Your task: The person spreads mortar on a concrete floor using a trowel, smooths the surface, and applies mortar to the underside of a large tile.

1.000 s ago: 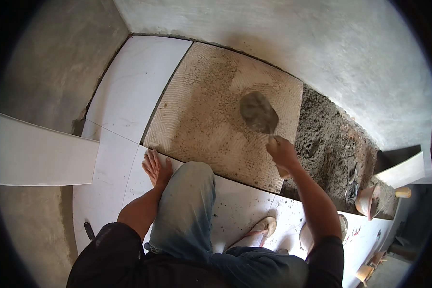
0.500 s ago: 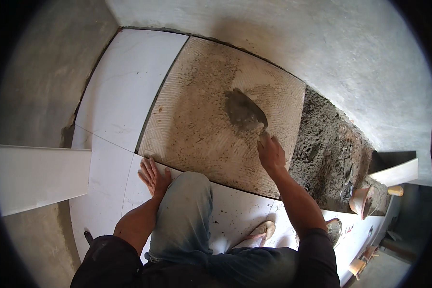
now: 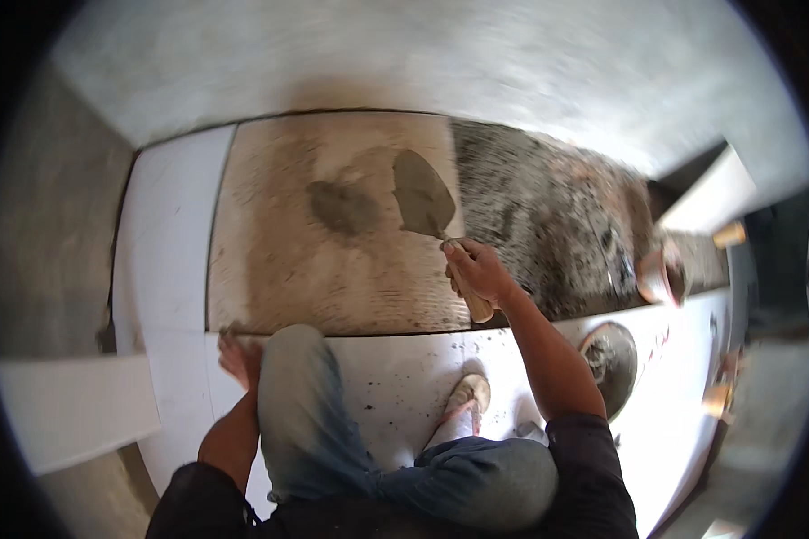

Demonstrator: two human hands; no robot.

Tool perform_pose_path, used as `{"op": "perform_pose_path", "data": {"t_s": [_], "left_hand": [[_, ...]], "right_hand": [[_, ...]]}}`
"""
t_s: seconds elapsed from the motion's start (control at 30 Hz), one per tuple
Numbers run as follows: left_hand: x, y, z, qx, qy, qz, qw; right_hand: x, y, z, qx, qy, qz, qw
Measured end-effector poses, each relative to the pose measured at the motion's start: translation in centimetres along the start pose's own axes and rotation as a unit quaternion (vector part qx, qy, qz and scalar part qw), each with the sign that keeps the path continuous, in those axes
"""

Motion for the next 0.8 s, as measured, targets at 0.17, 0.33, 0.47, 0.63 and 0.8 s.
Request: {"op": "perform_pose_path", "data": {"t_s": [0.17,0.33,0.47,0.63,0.8], "left_hand": [[4.8,-0.2,-6.6,-0.189,0.097,-0.127,0.969],[-4.6,16.1,17.1,-0.294,-0.246,-0.067,0.921],[-20.1,16.2,35.9,-0.318,-0.602,-0.19,0.708],[-35.5,11.7,50.7,-0.403,-0.356,-0.574,0.618],[-38.9,11.7,56.2,-0.399,-0.324,-0.619,0.594]], "right_hand": [[-16.2,7.4,1.6,0.286,0.08,0.043,0.954],[-39.2,19.0,11.4,0.004,-0.013,0.262,0.965],[-44.7,21.9,14.3,-0.291,-0.188,0.318,0.883],[-40.4,23.0,17.2,-0.523,-0.267,0.292,0.755],[-38.0,22.5,16.3,-0.531,-0.324,0.315,0.717]]}}
Point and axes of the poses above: each hand's wrist, its own x-axis towards the middle knuckle, its own y-axis out of the back of the hand, z = x × y, the point moved 7 cm from there along x, towards the middle knuckle, and after that the axes turned 1 degree about x, right-handed, at the moved point
